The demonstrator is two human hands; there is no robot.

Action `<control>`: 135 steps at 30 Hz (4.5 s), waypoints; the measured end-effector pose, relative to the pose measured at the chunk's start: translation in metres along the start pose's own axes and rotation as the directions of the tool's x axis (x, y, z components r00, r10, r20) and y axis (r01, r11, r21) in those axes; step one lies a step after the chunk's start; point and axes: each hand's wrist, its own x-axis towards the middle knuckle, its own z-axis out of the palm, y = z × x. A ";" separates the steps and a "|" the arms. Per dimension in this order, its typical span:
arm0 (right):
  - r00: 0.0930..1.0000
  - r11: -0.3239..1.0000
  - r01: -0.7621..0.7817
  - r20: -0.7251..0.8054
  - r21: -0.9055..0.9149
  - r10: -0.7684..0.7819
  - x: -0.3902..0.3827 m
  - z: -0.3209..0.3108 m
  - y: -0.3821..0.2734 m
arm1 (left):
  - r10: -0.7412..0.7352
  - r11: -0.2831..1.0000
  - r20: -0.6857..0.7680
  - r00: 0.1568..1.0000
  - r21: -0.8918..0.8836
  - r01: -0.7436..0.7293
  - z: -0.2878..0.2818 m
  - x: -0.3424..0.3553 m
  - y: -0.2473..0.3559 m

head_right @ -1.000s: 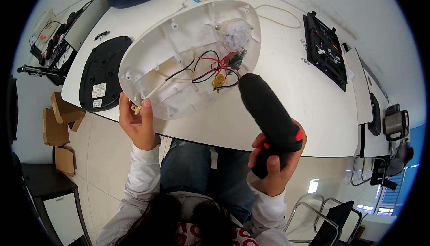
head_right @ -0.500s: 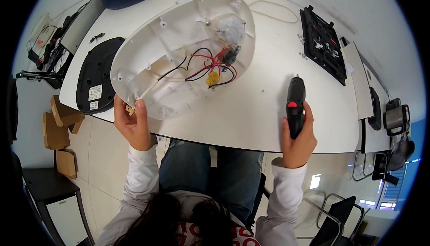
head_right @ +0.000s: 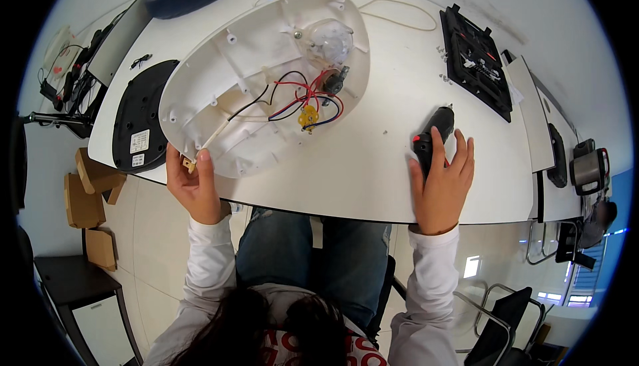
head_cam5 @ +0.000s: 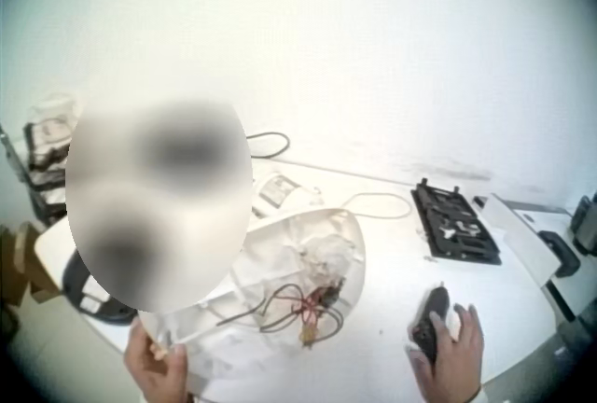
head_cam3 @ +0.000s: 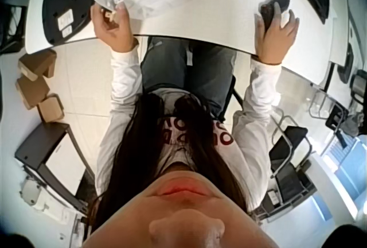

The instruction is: The person repairs an electronic device by connecting wires to a yellow connector and securing them with a hot glue gun. They repeatedly apply glue to the connector and wires inside a white plastic housing, then set the glue gun down and continue adjusting the wiring.

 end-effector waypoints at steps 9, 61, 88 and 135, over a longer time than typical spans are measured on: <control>0.969 0.683 0.169 -0.248 0.711 0.019 0.047 -0.027 -0.097 | -0.020 0.998 -0.027 0.999 -0.062 0.019 0.002 0.001 0.001; 0.540 -0.850 -0.512 0.723 -0.123 -0.431 0.045 0.026 -0.051 | 0.001 0.999 0.004 1.000 -0.042 -0.001 0.002 0.001 -0.001; 0.755 -0.937 -0.331 0.565 -0.108 -0.332 0.015 0.029 -0.061 | 0.008 0.997 0.008 1.000 -0.082 -0.007 0.003 0.001 0.001; 0.817 0.728 0.238 0.273 0.643 -0.508 0.055 0.003 -0.057 | 0.023 0.998 0.050 0.998 0.061 -0.027 -0.007 -0.002 -0.003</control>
